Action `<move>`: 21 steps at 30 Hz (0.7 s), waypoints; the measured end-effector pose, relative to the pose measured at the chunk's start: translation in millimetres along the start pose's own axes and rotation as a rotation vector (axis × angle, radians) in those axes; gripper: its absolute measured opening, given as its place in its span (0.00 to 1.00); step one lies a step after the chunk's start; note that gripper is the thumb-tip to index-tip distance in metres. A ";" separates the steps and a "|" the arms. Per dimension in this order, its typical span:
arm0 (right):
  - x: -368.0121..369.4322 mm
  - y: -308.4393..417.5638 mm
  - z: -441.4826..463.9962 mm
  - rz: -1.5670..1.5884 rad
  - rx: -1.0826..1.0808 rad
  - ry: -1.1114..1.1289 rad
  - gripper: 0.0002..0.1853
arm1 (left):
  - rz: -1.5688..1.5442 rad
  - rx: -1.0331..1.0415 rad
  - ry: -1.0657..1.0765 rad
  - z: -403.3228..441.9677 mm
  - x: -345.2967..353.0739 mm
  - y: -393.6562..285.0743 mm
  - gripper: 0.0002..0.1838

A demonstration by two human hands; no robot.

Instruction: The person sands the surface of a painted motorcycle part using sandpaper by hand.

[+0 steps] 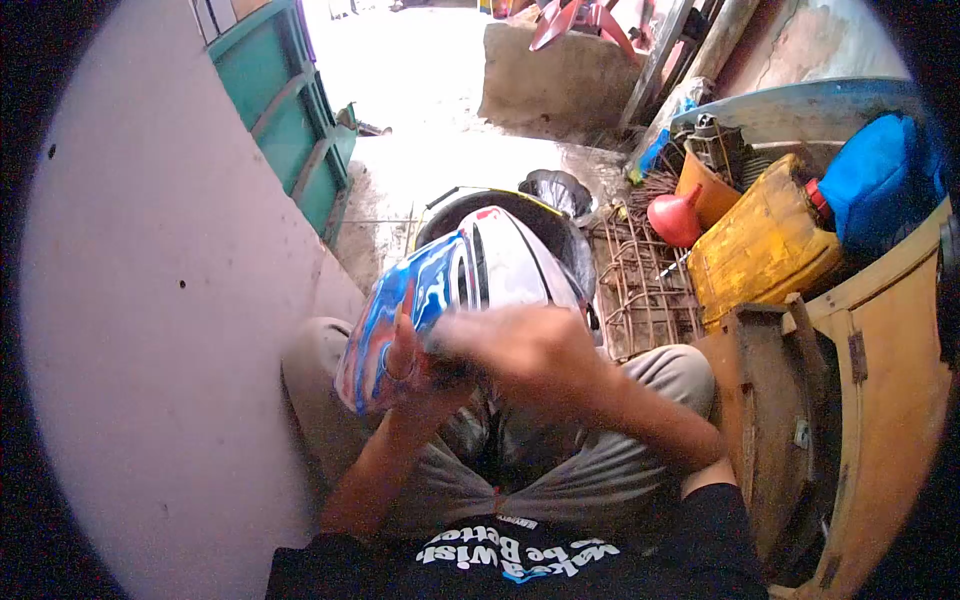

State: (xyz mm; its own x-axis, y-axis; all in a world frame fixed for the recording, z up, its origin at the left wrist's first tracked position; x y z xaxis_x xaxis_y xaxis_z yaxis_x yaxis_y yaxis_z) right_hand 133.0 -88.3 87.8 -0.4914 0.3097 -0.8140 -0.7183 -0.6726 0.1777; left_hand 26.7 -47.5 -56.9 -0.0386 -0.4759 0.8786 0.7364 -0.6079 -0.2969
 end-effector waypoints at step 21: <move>7.1 -88.8 6.6 -0.176 0.367 0.151 0.16 | 0.901 0.294 -0.411 -14.8 3.6 -14.3 0.52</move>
State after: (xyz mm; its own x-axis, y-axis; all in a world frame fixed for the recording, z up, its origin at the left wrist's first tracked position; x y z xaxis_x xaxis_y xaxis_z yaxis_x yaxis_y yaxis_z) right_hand 190.1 -21.9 69.8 -0.2880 0.2782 -0.9164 -0.9255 -0.3266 0.1917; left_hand 6.1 -50.0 -55.1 0.8022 -0.3897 0.4522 0.5162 0.0722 -0.8534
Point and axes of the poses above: each hand's wrist, its own z-axis towards the middle knuckle, its own x-axis out of the palm, y = z × x, the point moved 6 cm from there along z, towards the middle knuckle, and after that the axes turned 1 degree about -z, right-handed, at the moved point
